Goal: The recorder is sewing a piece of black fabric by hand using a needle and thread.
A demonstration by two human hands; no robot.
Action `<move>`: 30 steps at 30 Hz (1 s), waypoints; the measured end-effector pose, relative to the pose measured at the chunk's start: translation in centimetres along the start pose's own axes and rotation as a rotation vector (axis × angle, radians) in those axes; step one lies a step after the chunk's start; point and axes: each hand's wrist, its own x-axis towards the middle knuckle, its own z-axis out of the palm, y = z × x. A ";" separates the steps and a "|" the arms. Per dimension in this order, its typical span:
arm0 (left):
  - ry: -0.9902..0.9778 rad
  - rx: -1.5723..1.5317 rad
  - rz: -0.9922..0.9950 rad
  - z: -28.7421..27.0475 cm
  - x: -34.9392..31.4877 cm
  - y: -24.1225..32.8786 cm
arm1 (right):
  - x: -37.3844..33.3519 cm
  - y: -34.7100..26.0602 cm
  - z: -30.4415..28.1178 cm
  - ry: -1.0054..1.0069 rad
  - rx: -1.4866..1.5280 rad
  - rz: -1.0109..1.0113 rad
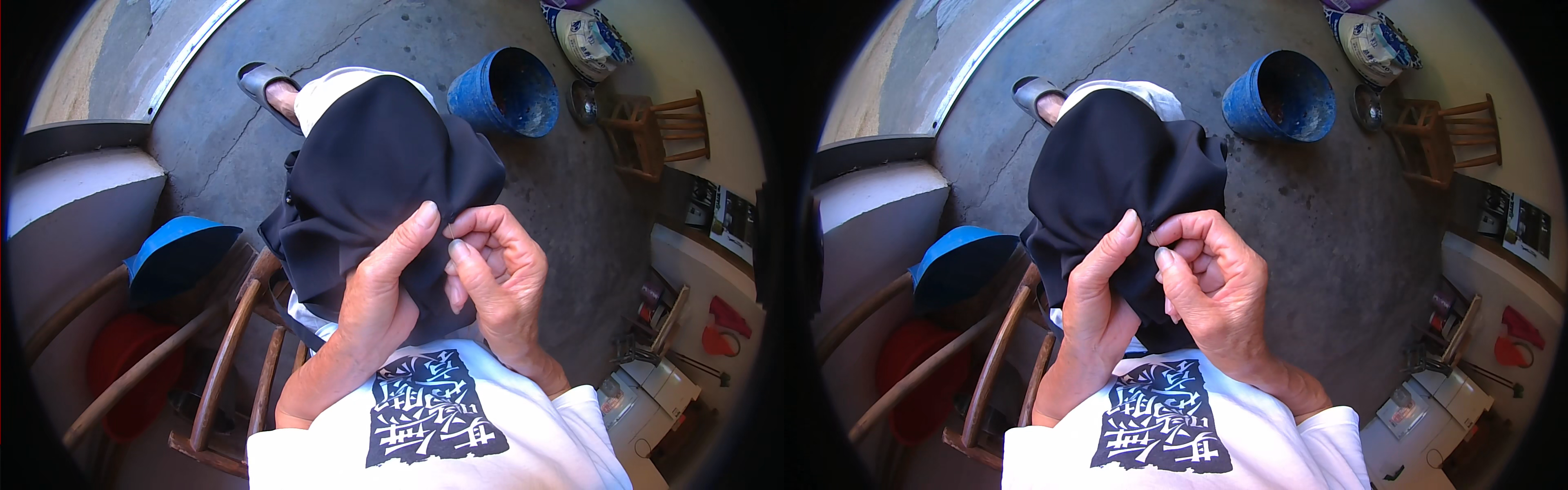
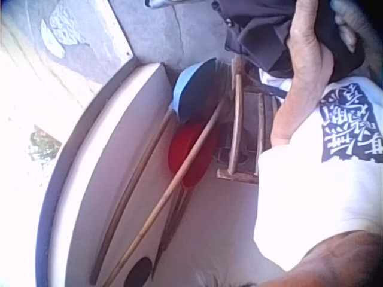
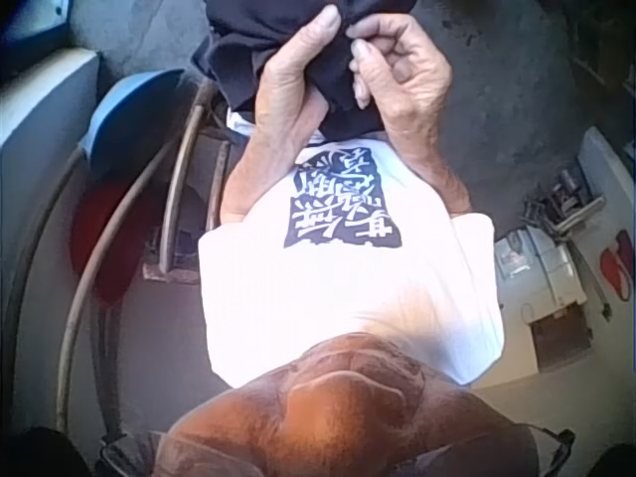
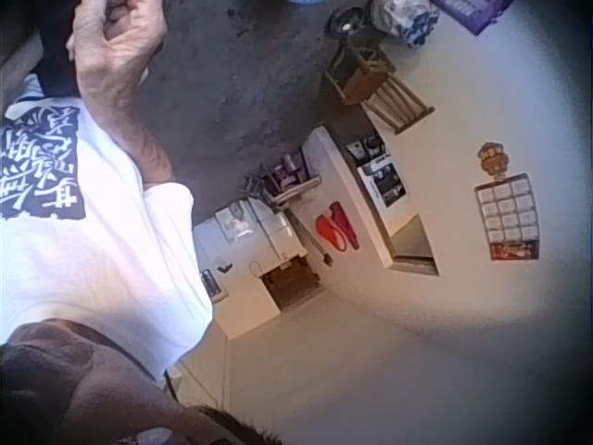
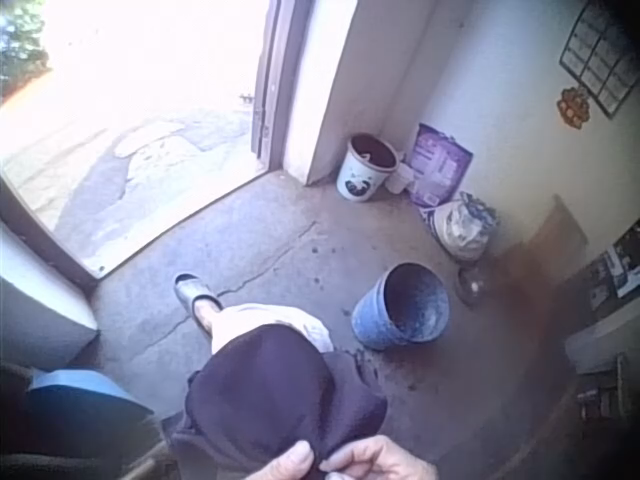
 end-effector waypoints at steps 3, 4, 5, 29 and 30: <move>0.048 0.059 0.020 0.7 -0.1 0.1 | 0.2 -0.1 -0.3 -0.018 -0.017 0.003; 0.048 0.058 0.020 0.5 -0.1 0.0 | 0.3 -0.1 -0.4 -0.031 -0.029 -0.010; 0.030 0.131 0.013 0.2 -0.1 0.0 | 0.3 -0.2 -0.4 -0.033 -0.030 -0.012; 0.061 0.210 0.089 -0.7 -0.4 -0.3 | 0.8 -0.2 -0.2 -0.036 -0.067 -0.011; 0.053 0.217 0.097 -0.7 -0.4 -0.3 | 0.8 -0.2 -0.2 -0.037 -0.068 -0.007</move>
